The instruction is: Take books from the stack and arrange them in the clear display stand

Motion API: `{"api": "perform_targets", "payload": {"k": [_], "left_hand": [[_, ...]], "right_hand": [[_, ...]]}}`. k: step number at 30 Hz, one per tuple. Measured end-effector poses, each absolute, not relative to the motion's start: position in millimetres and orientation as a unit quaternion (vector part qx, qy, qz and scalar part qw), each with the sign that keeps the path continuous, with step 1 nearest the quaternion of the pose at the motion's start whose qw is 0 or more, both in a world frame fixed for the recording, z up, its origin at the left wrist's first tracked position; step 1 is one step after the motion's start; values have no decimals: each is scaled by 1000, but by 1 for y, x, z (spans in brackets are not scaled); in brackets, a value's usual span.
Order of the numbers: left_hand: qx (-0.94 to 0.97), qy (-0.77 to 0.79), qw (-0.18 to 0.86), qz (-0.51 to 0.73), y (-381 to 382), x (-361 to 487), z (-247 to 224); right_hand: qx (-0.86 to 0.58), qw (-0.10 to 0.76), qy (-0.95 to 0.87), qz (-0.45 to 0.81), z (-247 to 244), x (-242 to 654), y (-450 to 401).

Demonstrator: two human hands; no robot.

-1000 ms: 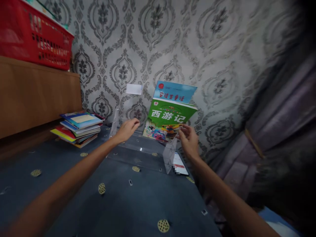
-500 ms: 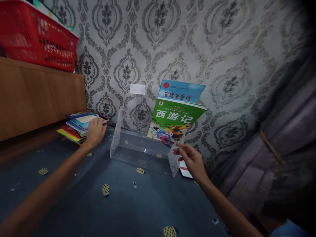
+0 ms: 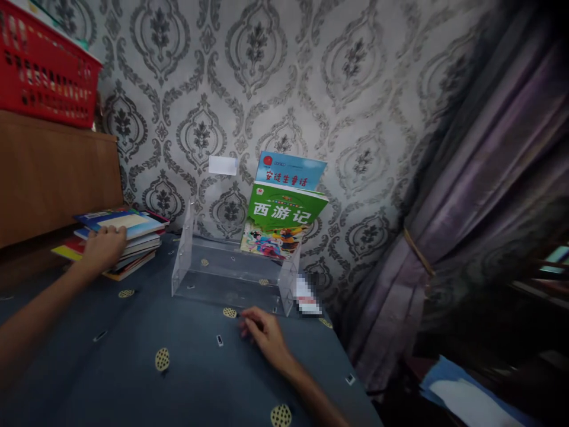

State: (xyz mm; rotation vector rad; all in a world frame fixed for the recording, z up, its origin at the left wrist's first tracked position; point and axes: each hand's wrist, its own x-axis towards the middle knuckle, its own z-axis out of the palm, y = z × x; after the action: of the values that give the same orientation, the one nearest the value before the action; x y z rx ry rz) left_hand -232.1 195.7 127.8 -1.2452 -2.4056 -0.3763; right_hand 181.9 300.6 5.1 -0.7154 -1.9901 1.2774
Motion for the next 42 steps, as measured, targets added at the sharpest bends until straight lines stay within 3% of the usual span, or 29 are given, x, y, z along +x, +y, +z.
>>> {"api": "perform_targets", "payload": {"k": [6, 17, 21, 24, 27, 32, 42], "left_hand": [[-451, -865, 221, -12, 191, -225, 135], [-448, -876, 179, 23, 189, -234, 141], [-462, -857, 227, -28, 193, -218, 147], [-530, -785, 289, -138, 207, -180, 156], [-623, -697, 227, -272, 236, -129, 167], [-684, -620, 141, -358, 295, -59, 179], [-669, -665, 143, -301, 340, -27, 186]], "right_hand": [[-279, 326, -755, 495, -8, 186, 300], [-292, 354, -730, 507, -4, 191, 310], [-313, 467, -709, 426, 37, 203, 335], [-330, 581, -673, 317, 81, 216, 367], [-345, 637, -655, 212, 121, 224, 398], [-345, 602, -715, 88, 154, 223, 433], [-349, 573, -737, 80, 153, 218, 457]]}}
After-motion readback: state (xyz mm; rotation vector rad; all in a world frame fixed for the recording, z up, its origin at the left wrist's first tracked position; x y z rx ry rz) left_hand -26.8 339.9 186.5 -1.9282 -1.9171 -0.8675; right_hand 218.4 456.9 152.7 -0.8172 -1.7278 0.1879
